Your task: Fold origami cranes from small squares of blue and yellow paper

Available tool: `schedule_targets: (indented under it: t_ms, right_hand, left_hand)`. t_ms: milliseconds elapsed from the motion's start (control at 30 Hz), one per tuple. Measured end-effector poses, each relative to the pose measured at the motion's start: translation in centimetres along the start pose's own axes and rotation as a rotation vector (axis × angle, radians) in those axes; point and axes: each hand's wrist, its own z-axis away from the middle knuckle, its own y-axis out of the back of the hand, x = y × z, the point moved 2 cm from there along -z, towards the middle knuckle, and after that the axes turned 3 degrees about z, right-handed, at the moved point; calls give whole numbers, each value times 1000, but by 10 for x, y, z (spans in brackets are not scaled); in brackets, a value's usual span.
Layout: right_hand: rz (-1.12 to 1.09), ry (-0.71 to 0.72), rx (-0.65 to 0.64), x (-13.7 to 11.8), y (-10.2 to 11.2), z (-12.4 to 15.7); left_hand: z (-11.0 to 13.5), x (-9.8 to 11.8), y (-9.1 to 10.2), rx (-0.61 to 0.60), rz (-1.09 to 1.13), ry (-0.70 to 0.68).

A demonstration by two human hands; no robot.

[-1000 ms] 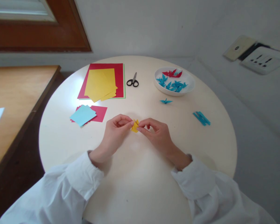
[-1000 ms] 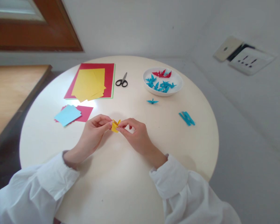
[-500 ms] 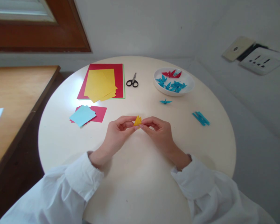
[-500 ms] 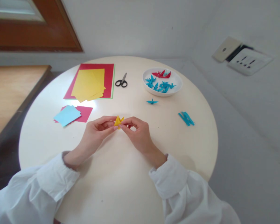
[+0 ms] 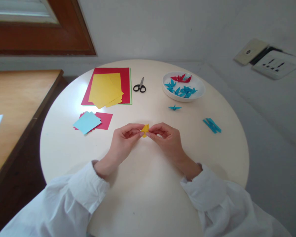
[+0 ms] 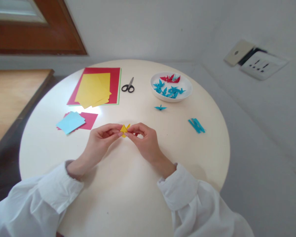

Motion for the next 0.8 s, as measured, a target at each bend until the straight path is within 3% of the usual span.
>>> schedule_targets:
  t_ms: [800]
  right_hand:
    - [-106,24,13,-3,1,0]
  left_hand:
    - [0,3,1,50,-20,7]
